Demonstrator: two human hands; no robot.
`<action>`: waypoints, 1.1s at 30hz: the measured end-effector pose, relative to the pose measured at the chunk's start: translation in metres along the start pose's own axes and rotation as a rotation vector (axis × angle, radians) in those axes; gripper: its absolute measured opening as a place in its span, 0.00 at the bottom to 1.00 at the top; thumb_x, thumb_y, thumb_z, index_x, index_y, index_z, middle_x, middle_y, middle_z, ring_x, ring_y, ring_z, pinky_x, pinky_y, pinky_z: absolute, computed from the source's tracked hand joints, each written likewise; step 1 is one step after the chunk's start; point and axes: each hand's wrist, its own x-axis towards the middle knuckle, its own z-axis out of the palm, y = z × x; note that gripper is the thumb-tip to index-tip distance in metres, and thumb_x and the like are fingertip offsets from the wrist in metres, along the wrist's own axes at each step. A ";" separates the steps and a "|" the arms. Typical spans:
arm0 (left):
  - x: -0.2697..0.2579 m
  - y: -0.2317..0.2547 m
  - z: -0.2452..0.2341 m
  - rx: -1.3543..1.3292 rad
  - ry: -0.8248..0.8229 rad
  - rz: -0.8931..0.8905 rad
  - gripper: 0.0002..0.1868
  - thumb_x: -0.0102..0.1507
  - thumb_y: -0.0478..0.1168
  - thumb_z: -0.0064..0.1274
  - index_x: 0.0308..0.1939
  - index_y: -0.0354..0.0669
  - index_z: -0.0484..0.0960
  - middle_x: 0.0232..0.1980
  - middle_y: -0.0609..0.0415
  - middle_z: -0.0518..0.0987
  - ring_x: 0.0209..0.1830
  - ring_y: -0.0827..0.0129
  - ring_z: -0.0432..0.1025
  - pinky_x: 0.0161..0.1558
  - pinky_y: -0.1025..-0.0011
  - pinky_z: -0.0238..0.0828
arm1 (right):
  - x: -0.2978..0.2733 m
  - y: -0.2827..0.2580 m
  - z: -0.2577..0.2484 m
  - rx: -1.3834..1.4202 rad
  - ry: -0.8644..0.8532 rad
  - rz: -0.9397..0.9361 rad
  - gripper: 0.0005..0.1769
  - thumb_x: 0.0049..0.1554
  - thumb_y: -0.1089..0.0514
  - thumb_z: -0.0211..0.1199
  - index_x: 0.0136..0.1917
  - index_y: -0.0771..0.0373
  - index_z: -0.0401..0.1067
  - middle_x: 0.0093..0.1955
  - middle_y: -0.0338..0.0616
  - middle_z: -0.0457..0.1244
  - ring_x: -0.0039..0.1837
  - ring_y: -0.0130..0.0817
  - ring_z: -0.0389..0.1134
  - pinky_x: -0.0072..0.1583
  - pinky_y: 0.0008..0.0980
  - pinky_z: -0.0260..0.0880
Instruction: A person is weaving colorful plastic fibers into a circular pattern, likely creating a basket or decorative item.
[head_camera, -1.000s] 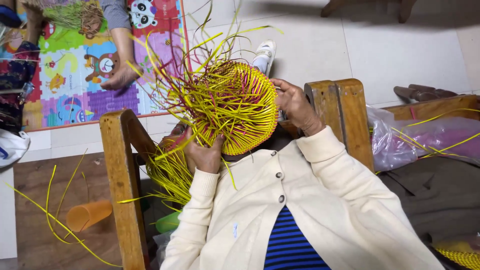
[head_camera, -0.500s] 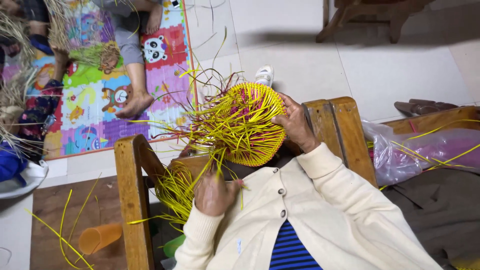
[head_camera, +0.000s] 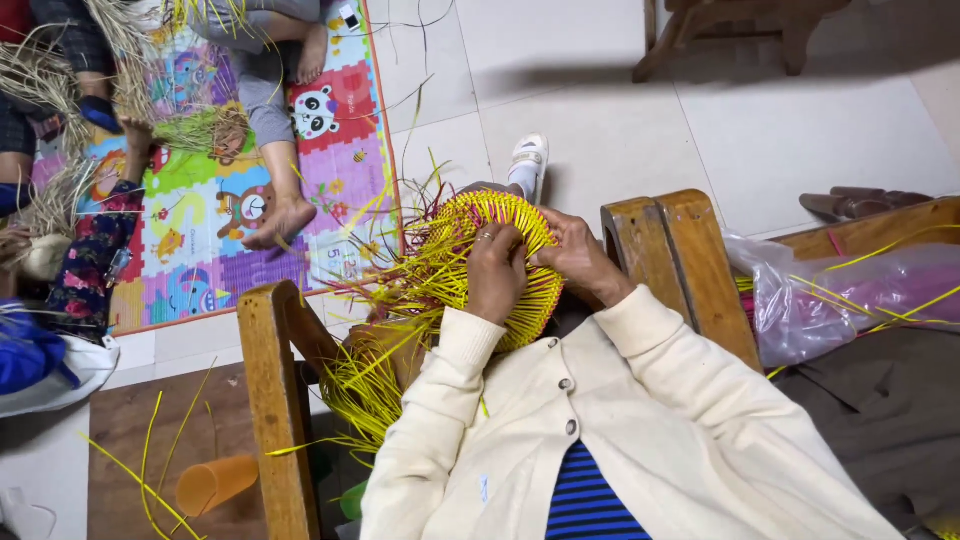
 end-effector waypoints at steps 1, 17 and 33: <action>0.001 -0.001 0.001 0.001 -0.003 -0.002 0.10 0.50 0.25 0.56 0.34 0.37 0.76 0.35 0.45 0.74 0.39 0.46 0.72 0.39 0.57 0.71 | 0.002 0.002 -0.004 0.003 0.000 0.002 0.42 0.42 0.76 0.62 0.70 0.70 0.58 0.51 0.60 0.66 0.47 0.43 0.70 0.51 0.38 0.72; 0.000 0.030 -0.019 0.282 -0.110 -0.129 0.03 0.52 0.32 0.55 0.28 0.43 0.81 0.33 0.46 0.73 0.35 0.48 0.72 0.35 0.56 0.68 | 0.003 0.024 -0.010 0.198 0.040 0.082 0.32 0.41 0.73 0.60 0.62 0.68 0.69 0.48 0.47 0.68 0.49 0.31 0.69 0.51 0.31 0.72; -0.005 0.036 0.006 0.569 -0.161 -0.169 0.07 0.51 0.38 0.58 0.27 0.39 0.76 0.30 0.45 0.75 0.34 0.50 0.72 0.33 0.58 0.65 | -0.001 0.005 -0.006 0.076 0.001 0.049 0.33 0.42 0.71 0.59 0.63 0.64 0.70 0.48 0.43 0.69 0.49 0.27 0.66 0.51 0.27 0.69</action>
